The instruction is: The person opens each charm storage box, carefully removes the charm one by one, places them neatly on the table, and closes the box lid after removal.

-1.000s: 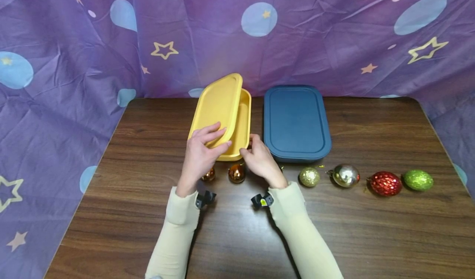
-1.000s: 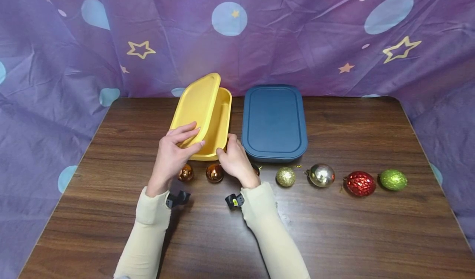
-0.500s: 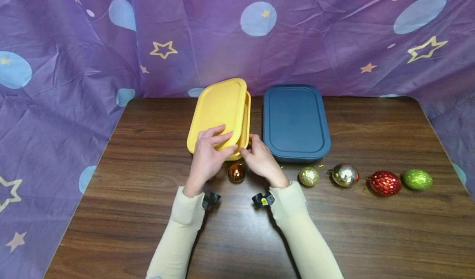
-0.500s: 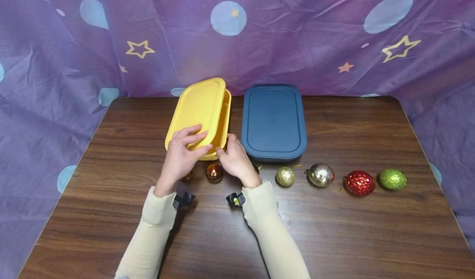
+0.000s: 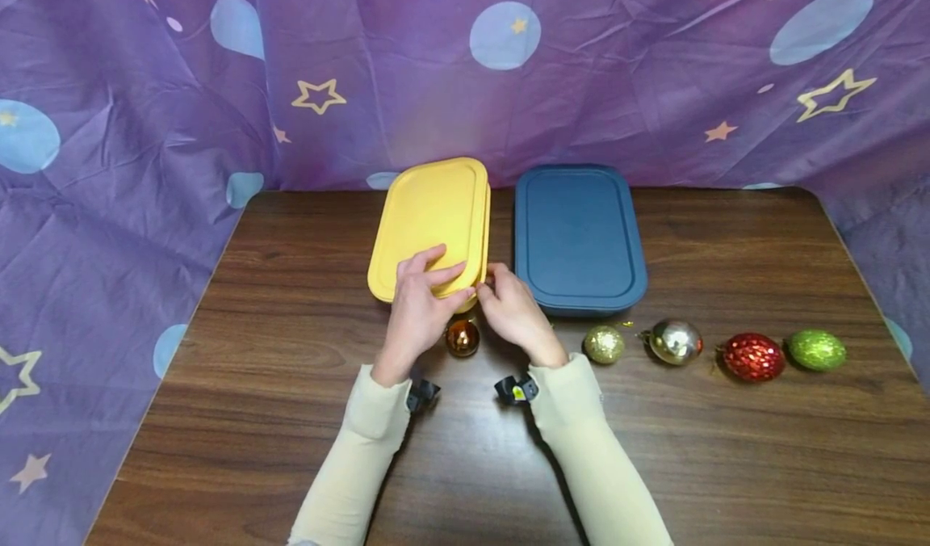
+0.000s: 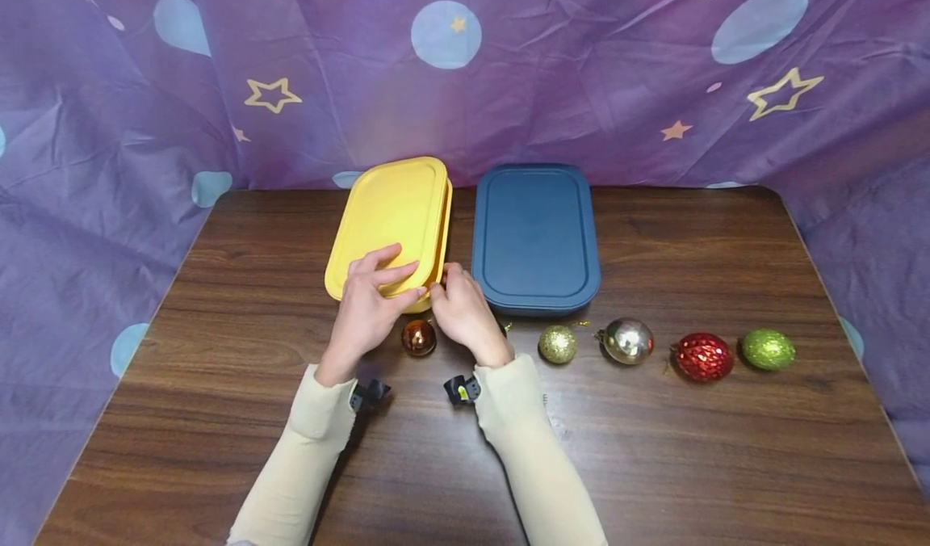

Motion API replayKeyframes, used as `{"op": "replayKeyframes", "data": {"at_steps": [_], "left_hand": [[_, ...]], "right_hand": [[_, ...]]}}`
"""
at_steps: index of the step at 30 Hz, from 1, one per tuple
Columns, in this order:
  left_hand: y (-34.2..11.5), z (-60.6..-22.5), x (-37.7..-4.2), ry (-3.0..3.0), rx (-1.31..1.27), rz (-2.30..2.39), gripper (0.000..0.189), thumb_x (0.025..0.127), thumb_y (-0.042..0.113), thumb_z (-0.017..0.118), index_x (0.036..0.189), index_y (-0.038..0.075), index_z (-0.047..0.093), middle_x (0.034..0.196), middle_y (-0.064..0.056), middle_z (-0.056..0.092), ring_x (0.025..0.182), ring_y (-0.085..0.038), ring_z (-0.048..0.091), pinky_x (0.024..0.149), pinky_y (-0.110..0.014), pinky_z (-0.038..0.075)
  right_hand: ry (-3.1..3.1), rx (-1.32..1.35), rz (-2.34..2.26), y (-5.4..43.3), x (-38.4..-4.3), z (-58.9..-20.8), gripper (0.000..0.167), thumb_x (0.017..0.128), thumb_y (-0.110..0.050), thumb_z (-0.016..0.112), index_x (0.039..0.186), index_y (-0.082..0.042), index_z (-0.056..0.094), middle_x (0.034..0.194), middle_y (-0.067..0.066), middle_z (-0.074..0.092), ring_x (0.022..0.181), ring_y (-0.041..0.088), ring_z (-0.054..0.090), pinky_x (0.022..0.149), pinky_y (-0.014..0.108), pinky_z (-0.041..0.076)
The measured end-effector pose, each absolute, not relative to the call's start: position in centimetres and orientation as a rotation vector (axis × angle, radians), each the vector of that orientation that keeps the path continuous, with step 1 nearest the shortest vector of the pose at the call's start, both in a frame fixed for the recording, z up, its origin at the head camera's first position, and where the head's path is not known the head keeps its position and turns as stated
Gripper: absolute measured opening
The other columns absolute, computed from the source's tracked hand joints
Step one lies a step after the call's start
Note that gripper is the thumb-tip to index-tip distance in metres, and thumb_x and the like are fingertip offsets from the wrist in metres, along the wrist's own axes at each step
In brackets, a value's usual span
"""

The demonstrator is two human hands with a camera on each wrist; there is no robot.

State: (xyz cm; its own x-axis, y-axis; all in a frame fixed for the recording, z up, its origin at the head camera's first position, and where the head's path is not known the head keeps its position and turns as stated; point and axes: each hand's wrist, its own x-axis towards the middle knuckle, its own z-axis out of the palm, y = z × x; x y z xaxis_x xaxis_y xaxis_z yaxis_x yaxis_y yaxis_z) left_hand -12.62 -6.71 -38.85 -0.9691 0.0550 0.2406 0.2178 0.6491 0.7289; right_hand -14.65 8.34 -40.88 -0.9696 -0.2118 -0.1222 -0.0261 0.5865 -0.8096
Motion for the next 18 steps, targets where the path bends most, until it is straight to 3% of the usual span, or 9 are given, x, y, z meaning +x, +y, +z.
{"op": "replayKeyframes", "data": {"at_steps": [4, 18], "left_hand": [[-6.53, -39.07, -12.69, -2.698, -0.217, -1.220, 0.037, 0.076, 0.017, 0.082, 0.111, 0.008, 0.073, 0.140, -0.013, 0.053, 0.127, -0.034, 0.042, 0.102, -0.045, 0.037], [-6.06, -39.67, -12.67, -2.788, -0.224, -1.144, 0.036, 0.077, 0.015, 0.082, 0.111, 0.007, 0.073, 0.141, -0.014, 0.052, 0.126, -0.036, 0.041, 0.103, -0.047, 0.034]], "right_hand": [[2.648, -0.204, -1.304, 8.41, -14.51, -40.52, 0.039, 0.099, -0.019, 0.043, 0.130, 0.002, 0.053, 0.115, 0.018, 0.064, 0.107, 0.031, 0.060, 0.095, 0.045, 0.049], [2.625, -0.168, -1.341, 8.66, -14.38, -40.08, 0.038, 0.101, -0.018, 0.037, 0.130, -0.001, 0.055, 0.117, 0.016, 0.064, 0.112, 0.030, 0.059, 0.098, 0.046, 0.047]]}}
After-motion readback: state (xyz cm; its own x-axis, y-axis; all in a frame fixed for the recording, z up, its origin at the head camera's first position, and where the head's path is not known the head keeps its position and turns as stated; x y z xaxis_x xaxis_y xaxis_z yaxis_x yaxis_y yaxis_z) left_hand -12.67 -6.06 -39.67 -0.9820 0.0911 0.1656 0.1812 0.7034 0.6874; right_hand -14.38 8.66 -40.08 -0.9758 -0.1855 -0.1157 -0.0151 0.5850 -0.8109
